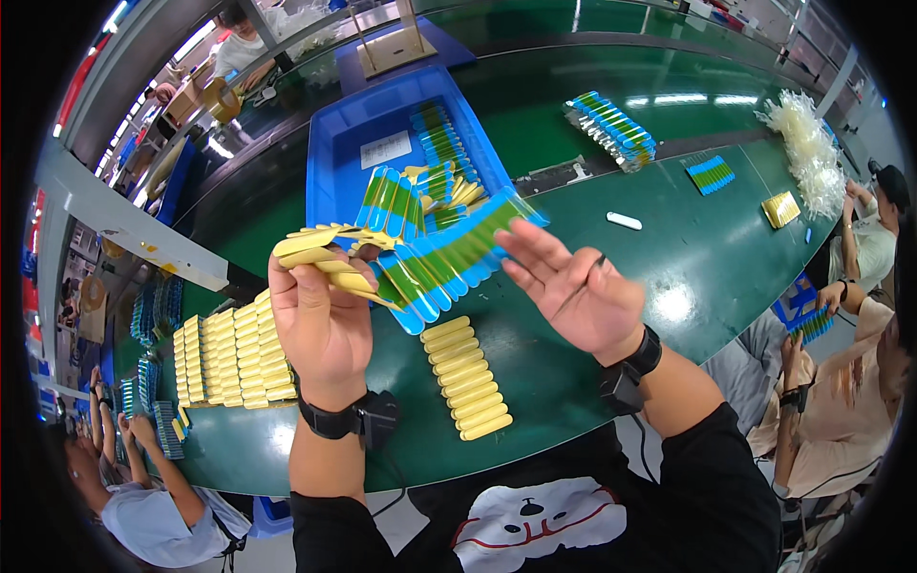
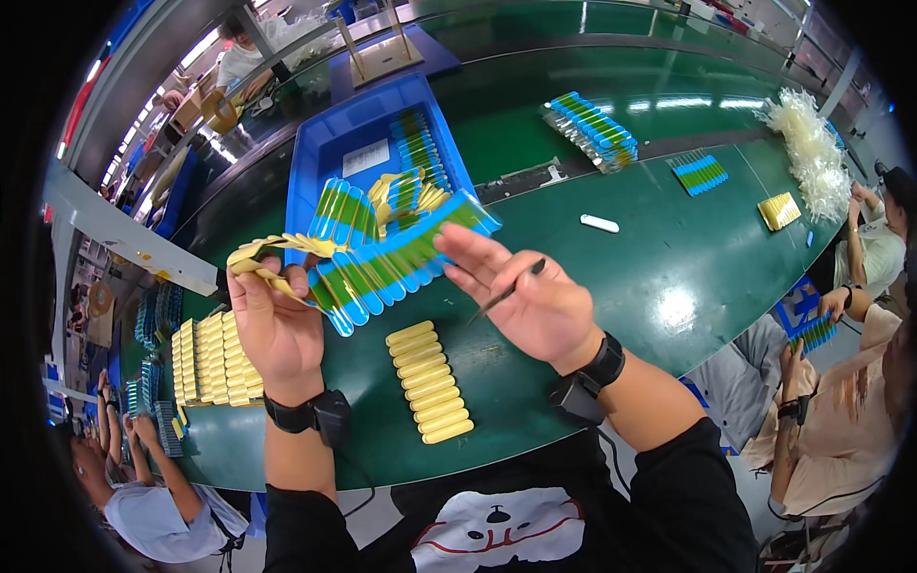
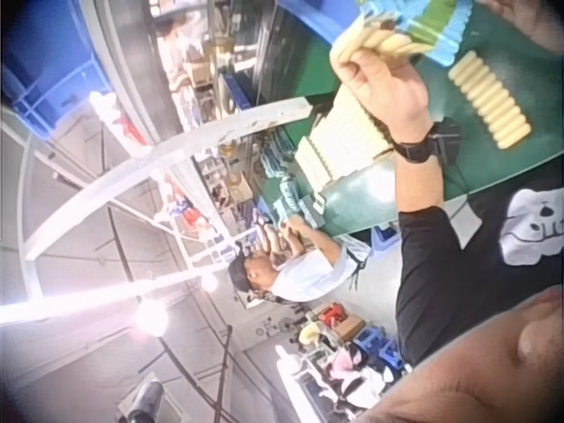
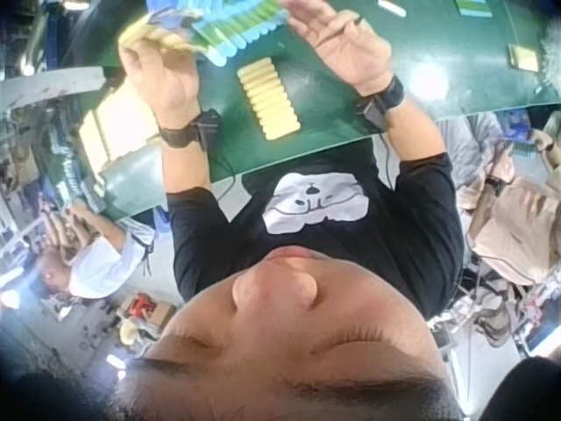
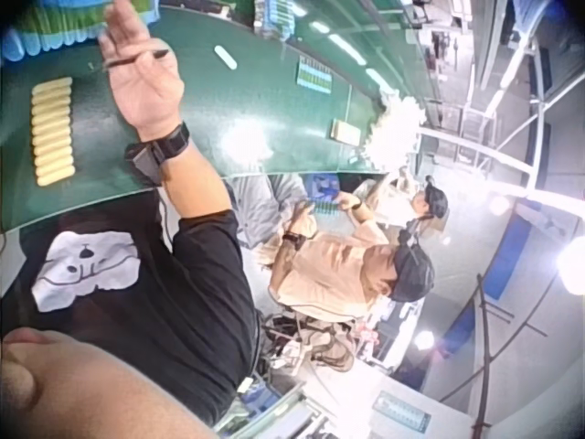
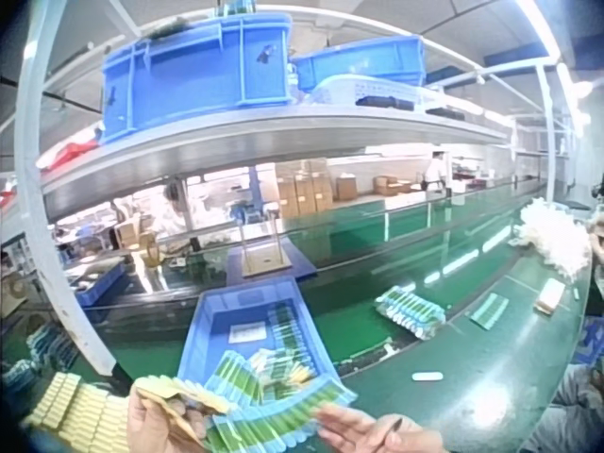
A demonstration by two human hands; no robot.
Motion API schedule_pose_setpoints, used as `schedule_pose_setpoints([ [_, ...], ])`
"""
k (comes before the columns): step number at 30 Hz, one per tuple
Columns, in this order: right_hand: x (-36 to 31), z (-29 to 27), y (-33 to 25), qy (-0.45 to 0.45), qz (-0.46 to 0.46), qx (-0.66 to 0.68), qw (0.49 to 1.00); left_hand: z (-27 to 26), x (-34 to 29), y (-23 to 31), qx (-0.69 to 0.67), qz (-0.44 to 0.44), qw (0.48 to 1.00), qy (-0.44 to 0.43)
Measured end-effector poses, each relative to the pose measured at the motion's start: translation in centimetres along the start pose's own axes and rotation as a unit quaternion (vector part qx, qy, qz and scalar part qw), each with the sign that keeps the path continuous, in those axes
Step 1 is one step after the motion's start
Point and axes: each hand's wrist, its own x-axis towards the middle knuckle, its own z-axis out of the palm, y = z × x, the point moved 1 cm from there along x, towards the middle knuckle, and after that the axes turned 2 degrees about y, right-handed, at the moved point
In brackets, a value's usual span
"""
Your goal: The person picks up a strip of yellow and blue components from a blue bin and uses a small blade to separate them one by one. They then stack the individual pieces into a pile on the left before reaching for another strip.
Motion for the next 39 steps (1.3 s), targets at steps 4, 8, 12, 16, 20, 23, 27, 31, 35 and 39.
schedule_pose_setpoints([
  [4, -0.3, 1.7, 0.7, -0.104, 0.034, -0.261, 0.959, 2.0, -0.4, 1.3, -0.010, -0.008, 0.999, 0.036],
  [8, -1.1, 3.2, 1.9, -0.145, 0.089, -0.286, 0.943, 3.7, -0.6, 2.0, 0.010, -0.019, 0.999, 0.040],
  [12, -1.9, 2.8, 1.8, -0.159, 0.212, -0.188, 0.946, 4.6, -1.0, 1.5, 0.061, -0.037, 0.997, 0.035],
  [16, -1.9, 2.5, 1.5, -0.142, 0.258, -0.008, 0.956, 3.7, -0.8, 0.8, 0.087, -0.068, 0.993, 0.029],
  [20, -1.4, 3.1, 1.3, -0.117, 0.338, -0.172, 0.918, 1.9, 0.5, -0.5, 0.089, -0.103, 0.990, 0.041],
  [23, -1.1, 4.1, 1.8, -0.135, 0.350, -0.261, 0.889, -1.1, 1.3, -2.5, 0.107, -0.144, 0.982, 0.064],
  [27, -1.3, 3.8, 2.2, -0.134, 0.343, -0.277, 0.887, -5.2, 1.9, -4.7, 0.290, -0.169, 0.935, 0.118],
  [31, -1.1, 3.3, 2.6, -0.115, 0.339, -0.289, 0.888, -6.1, 2.3, -3.4, 0.449, -0.055, 0.882, 0.133],
  [35, -1.5, 3.2, 2.4, -0.105, 0.337, -0.276, 0.894, -1.4, 0.9, 0.7, 0.443, -0.121, 0.888, 0.022],
  [39, -1.6, 3.0, 1.8, -0.101, 0.322, -0.250, 0.907, 2.1, -2.7, 4.0, 0.477, -0.336, 0.797, -0.156],
])
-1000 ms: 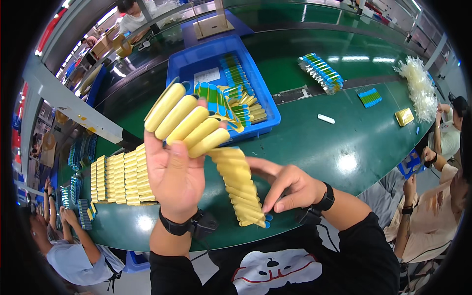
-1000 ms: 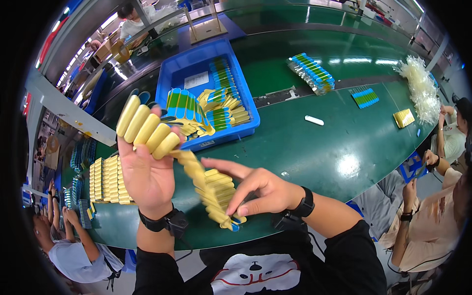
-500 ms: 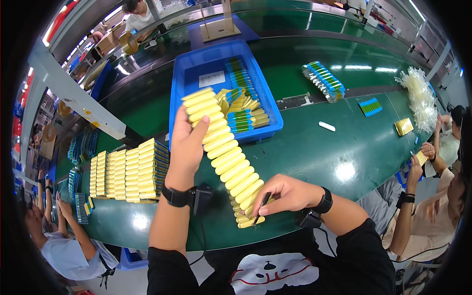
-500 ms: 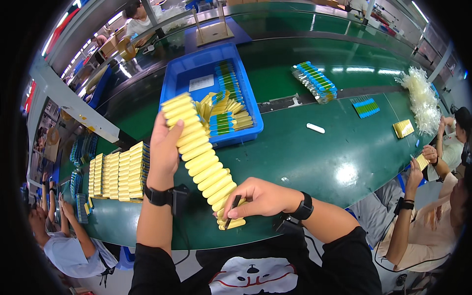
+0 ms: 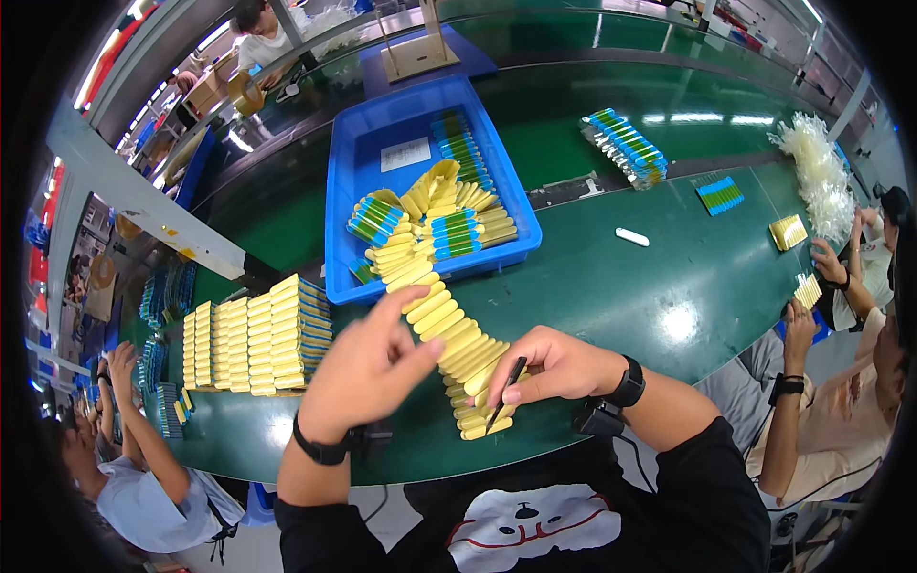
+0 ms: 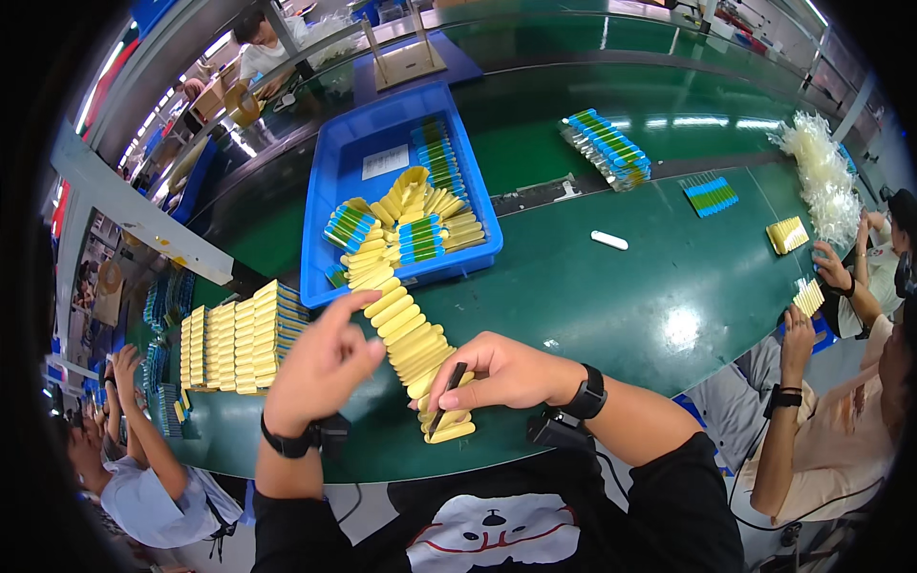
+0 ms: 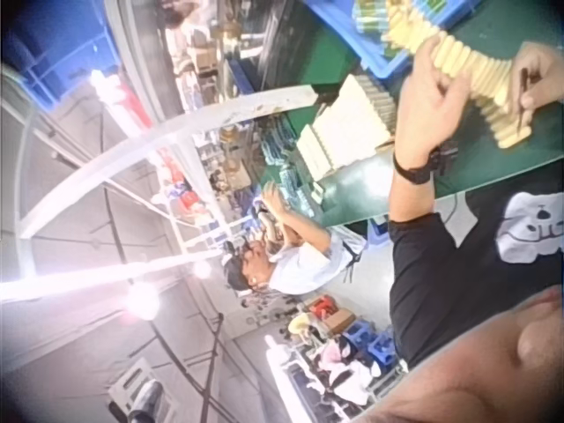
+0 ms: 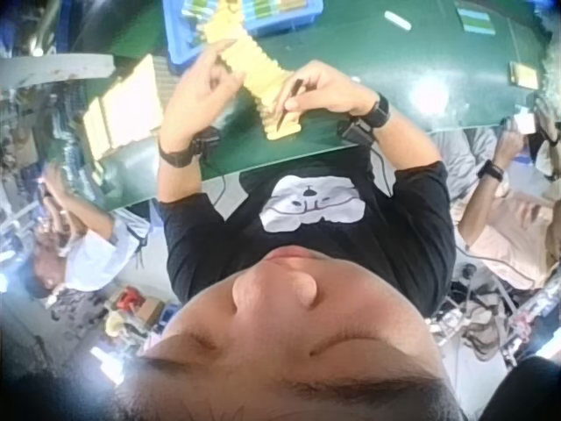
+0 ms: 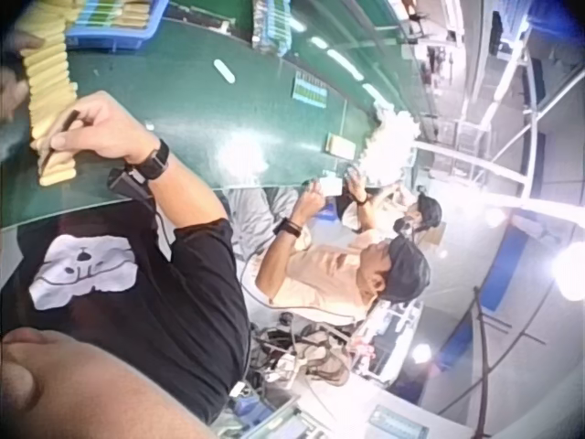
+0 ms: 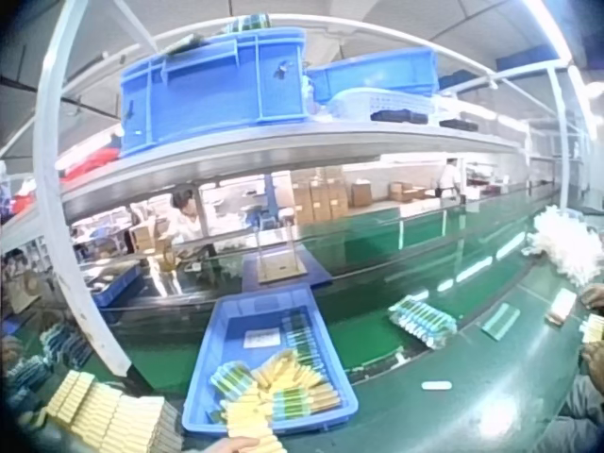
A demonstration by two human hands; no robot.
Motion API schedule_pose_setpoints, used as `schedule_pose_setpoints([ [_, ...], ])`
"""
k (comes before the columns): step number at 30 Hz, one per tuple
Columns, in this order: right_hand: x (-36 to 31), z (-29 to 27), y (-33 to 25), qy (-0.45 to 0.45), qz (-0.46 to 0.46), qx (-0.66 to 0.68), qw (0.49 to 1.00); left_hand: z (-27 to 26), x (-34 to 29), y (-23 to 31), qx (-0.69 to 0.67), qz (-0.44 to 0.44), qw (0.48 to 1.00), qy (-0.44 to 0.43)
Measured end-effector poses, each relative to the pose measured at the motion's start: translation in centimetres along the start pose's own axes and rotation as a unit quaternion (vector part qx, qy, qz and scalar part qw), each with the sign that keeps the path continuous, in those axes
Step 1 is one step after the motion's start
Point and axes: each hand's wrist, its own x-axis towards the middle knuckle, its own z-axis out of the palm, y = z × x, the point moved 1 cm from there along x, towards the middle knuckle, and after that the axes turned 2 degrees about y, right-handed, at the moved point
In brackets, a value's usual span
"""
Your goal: The person picks up a strip of yellow and blue components from a blue bin and uses a small blade to separate them one by one. They then stack the individual pieces into a pile on the left before reaching for another strip.
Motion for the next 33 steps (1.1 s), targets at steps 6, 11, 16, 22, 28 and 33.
schedule_pose_setpoints([
  [6, -0.5, 0.3, -1.1, -0.044, -0.077, 0.049, 0.995, 3.1, -3.8, -4.6, -0.261, 0.017, 0.965, -0.019],
  [11, -0.4, 0.5, -0.2, -0.135, -0.008, 0.029, 0.990, 4.7, -0.8, -7.3, -0.344, 0.095, 0.934, -0.006],
  [16, 0.5, 0.9, 1.7, -0.178, 0.196, -0.062, 0.962, 5.3, 1.8, -10.4, -0.172, 0.116, 0.977, 0.056],
  [22, 1.6, 0.8, 2.3, -0.153, 0.275, -0.061, 0.947, 4.9, 2.9, -11.2, 0.027, 0.165, 0.983, 0.069],
  [28, 2.1, 0.5, 2.7, -0.121, 0.297, -0.068, 0.945, 4.9, 3.2, -10.9, 0.103, 0.142, 0.983, 0.060],
  [33, 2.0, 0.2, 2.8, -0.120, 0.291, -0.079, 0.946, 4.9, 3.6, -10.9, 0.090, 0.124, 0.987, 0.053],
])
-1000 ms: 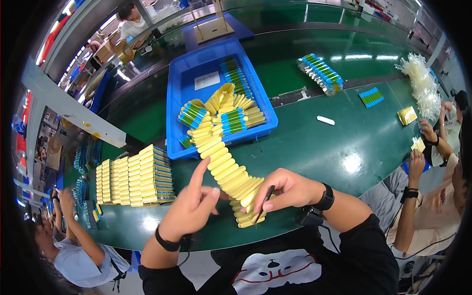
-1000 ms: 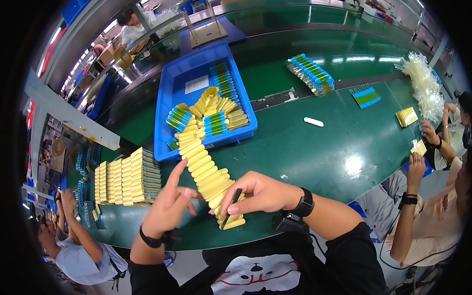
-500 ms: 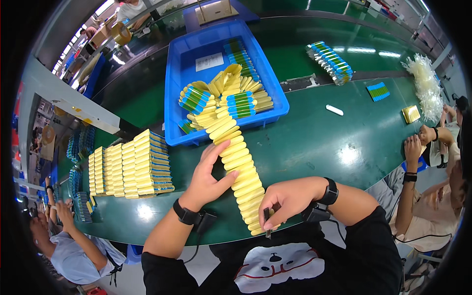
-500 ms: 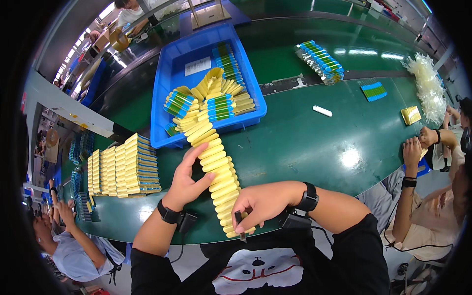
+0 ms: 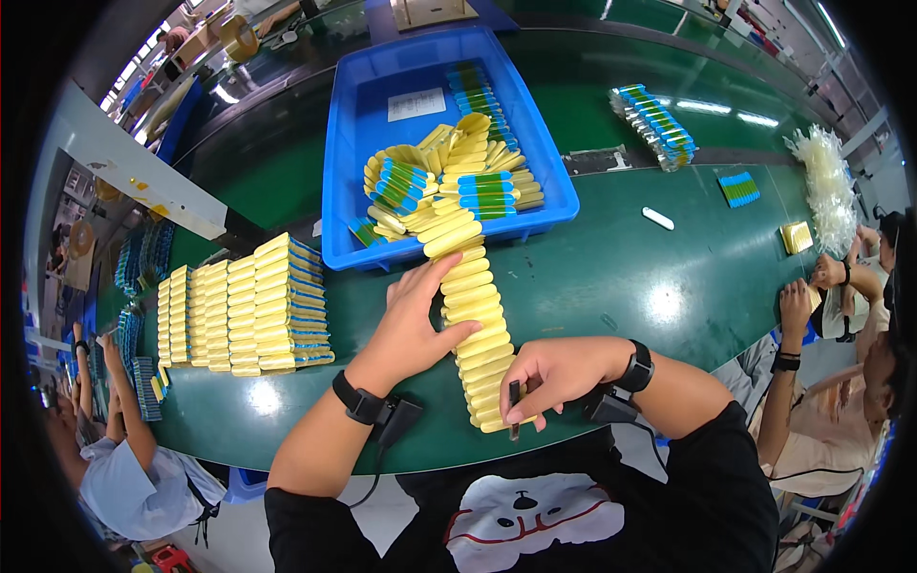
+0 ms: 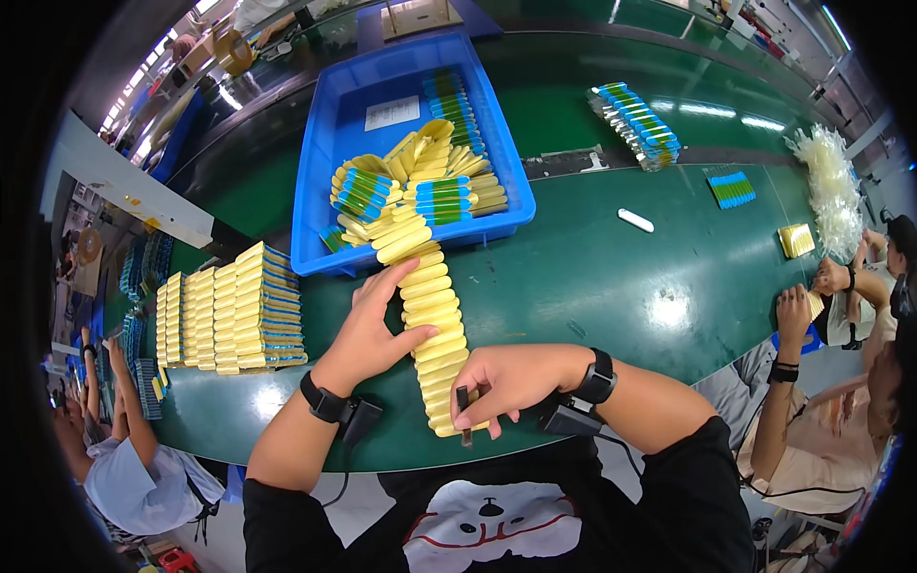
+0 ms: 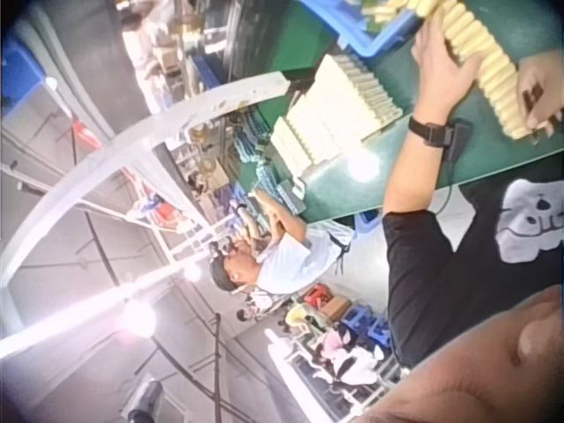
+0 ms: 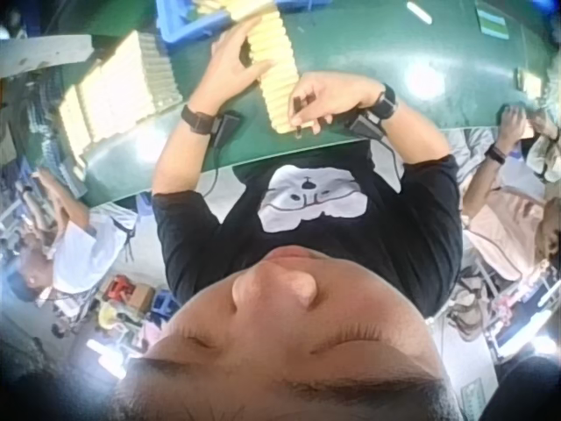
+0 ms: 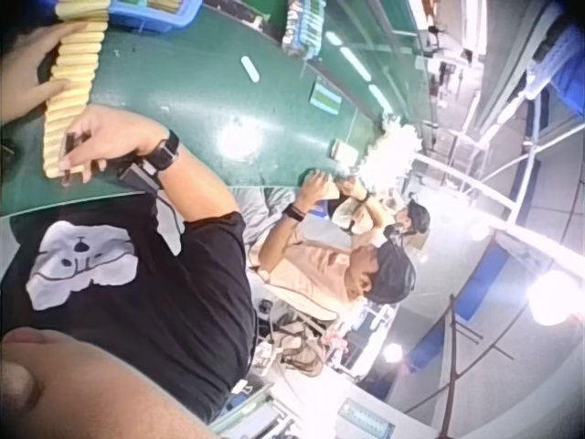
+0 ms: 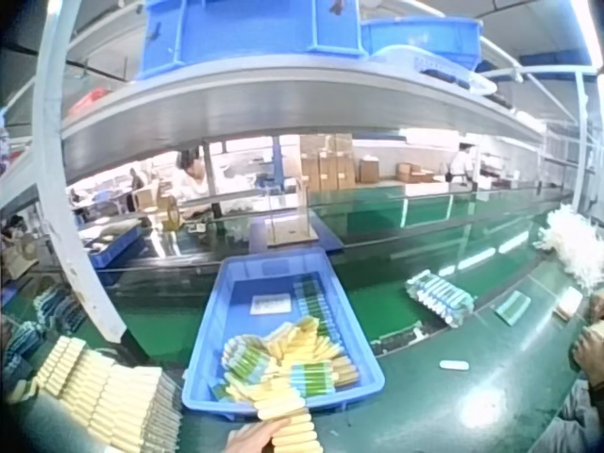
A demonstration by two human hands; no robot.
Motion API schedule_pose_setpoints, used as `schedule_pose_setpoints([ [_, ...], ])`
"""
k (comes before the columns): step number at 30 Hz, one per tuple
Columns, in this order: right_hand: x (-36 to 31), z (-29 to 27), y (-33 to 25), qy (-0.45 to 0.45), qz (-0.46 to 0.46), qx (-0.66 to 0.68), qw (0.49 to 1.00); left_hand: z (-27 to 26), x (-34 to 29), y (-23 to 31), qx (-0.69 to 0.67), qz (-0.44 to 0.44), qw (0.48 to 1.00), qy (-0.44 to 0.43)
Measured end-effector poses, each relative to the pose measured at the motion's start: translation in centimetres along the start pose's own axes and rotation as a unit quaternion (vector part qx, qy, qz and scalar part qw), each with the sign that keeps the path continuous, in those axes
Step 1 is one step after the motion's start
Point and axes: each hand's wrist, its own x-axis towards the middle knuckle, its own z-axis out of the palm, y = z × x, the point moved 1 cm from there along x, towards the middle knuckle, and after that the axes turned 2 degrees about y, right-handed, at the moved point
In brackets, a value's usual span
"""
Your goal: The person picks up a strip of yellow and blue components from a blue bin and uses a small blade to separate them one by one. They then stack the individual pieces into a pile on the left before reaching for another strip.
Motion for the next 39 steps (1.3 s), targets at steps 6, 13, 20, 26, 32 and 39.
schedule_pose_setpoints([
  [6, -0.3, 0.0, 0.3, -0.026, -0.006, -0.012, 1.000, 0.0, 0.0, 0.4, -0.038, 0.011, 0.999, 0.012],
  [13, -0.5, -0.5, 0.3, -0.008, -0.020, 0.006, 1.000, 0.5, 1.3, -0.1, -0.085, 0.036, 0.996, 0.016],
  [20, 1.3, -0.7, -1.1, -0.029, 0.029, -0.097, 0.994, 0.0, 0.2, -1.3, -0.035, 0.049, 0.997, 0.049],
  [26, -0.6, 0.5, 0.1, 0.029, 0.083, -0.017, 0.996, 1.5, 0.4, -0.8, -0.058, 0.050, 0.997, 0.023],
  [32, -0.5, -0.3, 0.0, -0.034, 0.111, -0.059, 0.991, 1.5, -0.4, -1.5, -0.029, 0.053, 0.997, 0.047],
  [39, -2.0, -1.5, -0.8, 0.169, -0.120, -0.121, 0.971, 0.6, 0.0, -0.2, -0.057, 0.059, 0.994, 0.075],
])
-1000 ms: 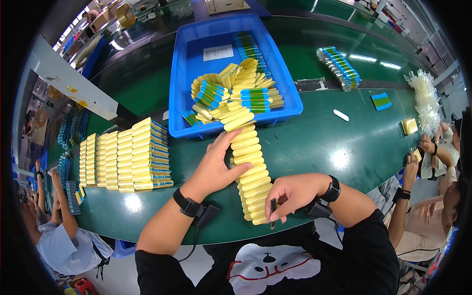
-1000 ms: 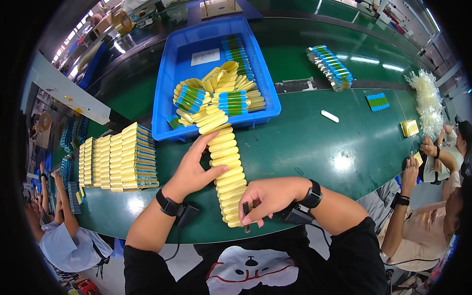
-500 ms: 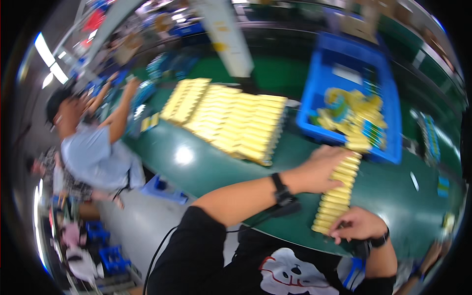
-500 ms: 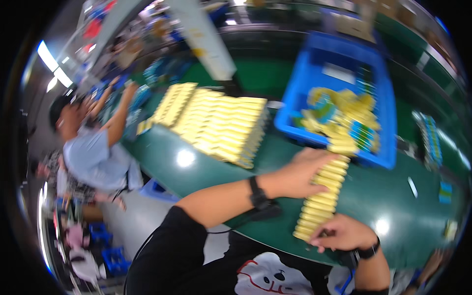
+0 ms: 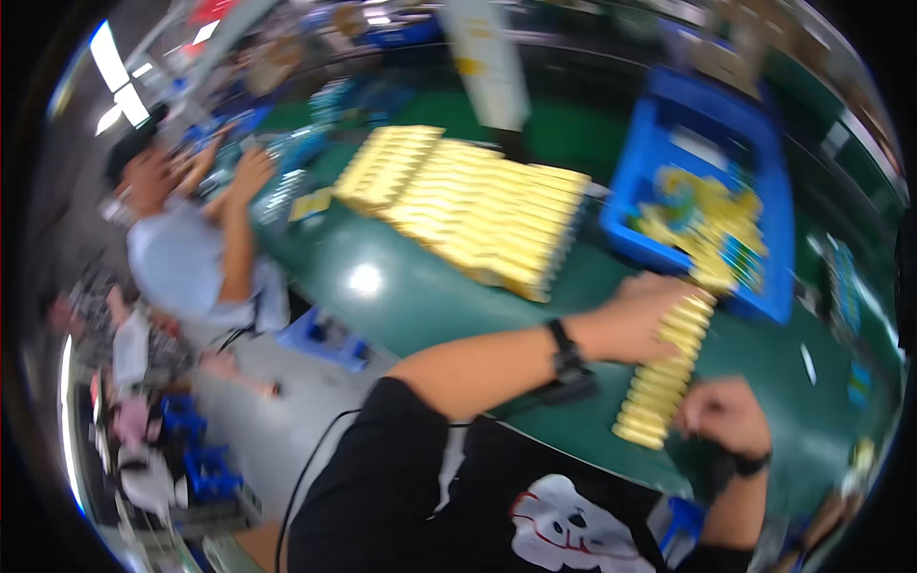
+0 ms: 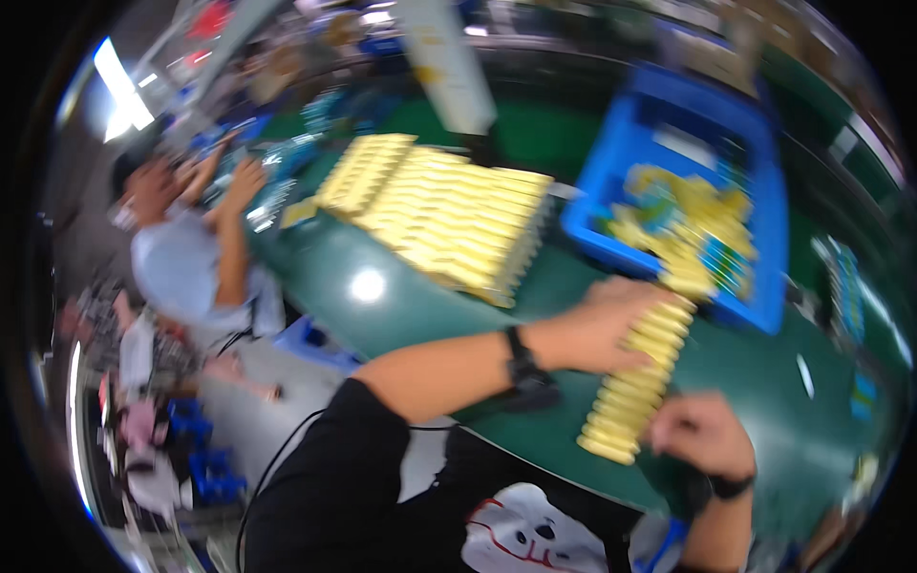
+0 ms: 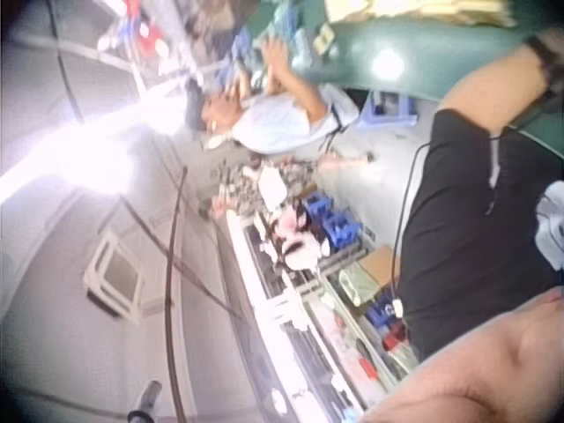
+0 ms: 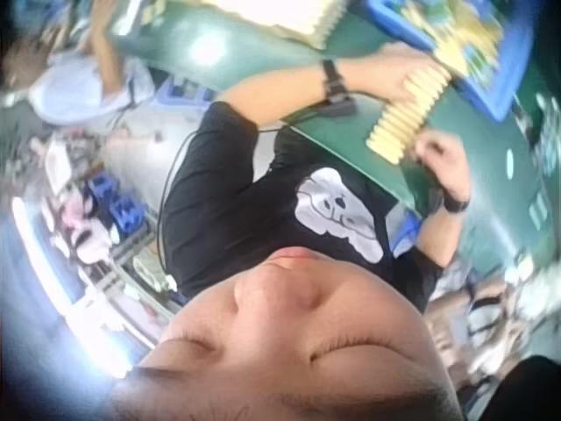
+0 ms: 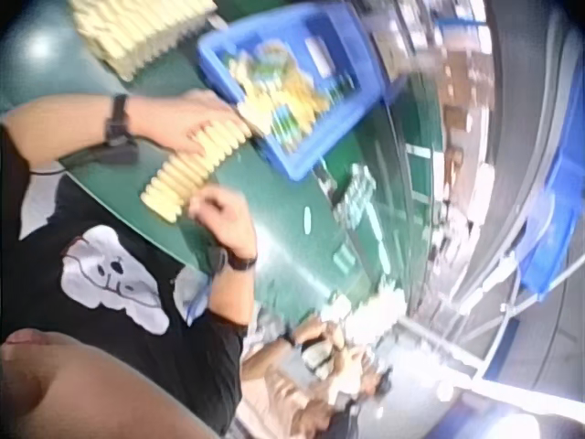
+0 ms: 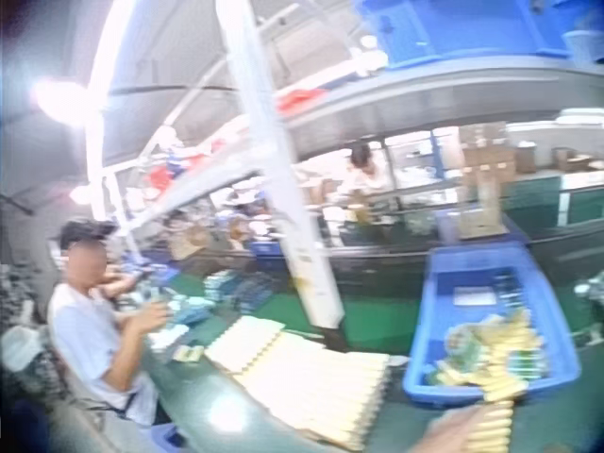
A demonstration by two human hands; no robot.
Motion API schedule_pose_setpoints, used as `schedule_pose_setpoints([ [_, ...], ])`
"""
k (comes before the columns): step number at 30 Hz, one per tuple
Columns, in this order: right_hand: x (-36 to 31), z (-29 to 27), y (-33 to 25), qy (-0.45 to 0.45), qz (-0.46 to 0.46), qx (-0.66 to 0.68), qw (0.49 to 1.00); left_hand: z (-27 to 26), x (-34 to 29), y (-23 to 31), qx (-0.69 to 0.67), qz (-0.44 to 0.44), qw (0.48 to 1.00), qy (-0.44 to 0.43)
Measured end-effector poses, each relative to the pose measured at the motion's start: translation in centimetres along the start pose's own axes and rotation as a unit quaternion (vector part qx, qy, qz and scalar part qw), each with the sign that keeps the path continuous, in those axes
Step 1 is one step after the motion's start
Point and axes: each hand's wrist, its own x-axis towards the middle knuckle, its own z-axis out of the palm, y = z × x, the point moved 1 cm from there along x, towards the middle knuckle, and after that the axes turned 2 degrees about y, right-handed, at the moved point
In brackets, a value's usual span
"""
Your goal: The person picks up a strip of yellow and blue components from a blue bin and uses a small blade to separate them one by one. They then stack the individual pieces into a pile on the left before reaching for another strip.
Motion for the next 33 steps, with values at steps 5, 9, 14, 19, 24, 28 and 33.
schedule_pose_setpoints([
  [5, 3.6, -0.6, 2.0, 0.301, -0.179, -0.046, 0.936, -0.7, -0.6, -1.0, 0.053, -0.004, 0.999, -0.005],
  [9, 3.1, -0.4, 1.7, 0.298, -0.186, -0.158, 0.923, -0.1, 0.2, -0.4, 0.060, -0.016, 0.997, -0.035],
  [14, 3.5, 0.4, 2.3, 0.288, -0.184, -0.199, 0.919, 0.3, 0.2, -0.2, 0.037, -0.020, 0.999, -0.033],
  [19, 4.7, 1.1, 2.5, 0.289, -0.190, -0.234, 0.909, 0.2, 0.0, -0.4, 0.052, -0.025, 0.998, -0.041],
  [24, 4.3, 0.5, 2.7, 0.308, -0.172, -0.281, 0.893, 0.2, 0.0, -0.4, 0.050, -0.017, 0.998, -0.025],
  [28, 2.7, -0.5, 1.9, 0.322, -0.175, -0.283, 0.886, 0.1, 0.1, -0.1, 0.057, -0.018, 0.998, -0.034],
  [33, 1.8, -0.8, 1.6, 0.343, -0.207, -0.109, 0.910, -0.3, -0.9, 0.2, -0.009, 0.006, 1.000, -0.002],
])
